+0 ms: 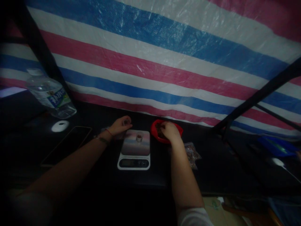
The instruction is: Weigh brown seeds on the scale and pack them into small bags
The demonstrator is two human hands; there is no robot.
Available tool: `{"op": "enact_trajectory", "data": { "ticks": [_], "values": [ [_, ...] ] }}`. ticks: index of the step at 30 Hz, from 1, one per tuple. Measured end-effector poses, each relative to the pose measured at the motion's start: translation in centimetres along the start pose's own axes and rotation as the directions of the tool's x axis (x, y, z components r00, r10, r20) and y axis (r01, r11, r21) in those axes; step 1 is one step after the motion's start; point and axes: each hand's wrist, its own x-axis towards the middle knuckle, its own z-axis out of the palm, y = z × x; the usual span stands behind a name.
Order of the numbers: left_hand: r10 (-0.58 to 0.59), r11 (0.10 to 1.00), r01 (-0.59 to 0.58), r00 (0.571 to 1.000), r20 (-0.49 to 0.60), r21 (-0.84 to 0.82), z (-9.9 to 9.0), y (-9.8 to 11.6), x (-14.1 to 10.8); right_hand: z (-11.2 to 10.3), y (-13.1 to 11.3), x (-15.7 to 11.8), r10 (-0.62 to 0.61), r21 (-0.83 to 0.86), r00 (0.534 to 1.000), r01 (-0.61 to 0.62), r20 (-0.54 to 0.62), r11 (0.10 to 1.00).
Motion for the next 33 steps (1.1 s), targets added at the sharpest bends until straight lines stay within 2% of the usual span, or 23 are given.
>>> {"op": "enact_trajectory", "data": {
  "ticks": [2, 5, 10, 18, 23, 28, 33],
  "values": [
    [-0.004, 1.0, 0.003, 1.0, 0.002, 0.014, 0.0, 0.0, 0.0, 1.4, 1.1, 0.0, 0.048, -0.011, 0.997, -0.047, 0.067, 0.999],
    [0.01, 1.0, -0.009, 0.999, -0.036, 0.027, -0.1, 0.1, 0.0, 2.8, 1.7, -0.2, 0.073, -0.028, 0.992, -0.07, 0.102, 0.997],
    [-0.019, 1.0, 0.019, 0.999, -0.033, 0.007, -0.2, 0.3, 0.0, 3.1, 1.7, -0.2, 0.081, -0.011, 0.986, -0.081, 0.143, 0.997],
    [-0.037, 0.998, 0.04, 0.997, 0.06, -0.052, -0.1, 0.7, -0.2, 3.0, 1.7, -0.2, 0.063, -0.018, 0.993, -0.061, 0.098, 0.998],
    [-0.037, 0.998, 0.039, 0.998, 0.057, -0.046, -0.1, 0.9, -0.4, 2.7, 1.5, -0.2, 0.094, -0.023, 0.993, -0.092, 0.076, 0.995],
    [-0.024, 0.996, 0.032, 0.995, 0.1, -0.084, -0.1, 1.4, -0.6, 2.4, 1.4, 0.0, 0.049, 0.01, 0.998, -0.05, 0.05, 0.999],
    [-0.019, 0.993, 0.027, 0.997, 0.078, -0.112, 0.0, 1.2, -0.4, 2.5, 1.3, 0.1, 0.013, 0.043, 1.0, -0.012, -0.021, 0.999]
  ]
}}
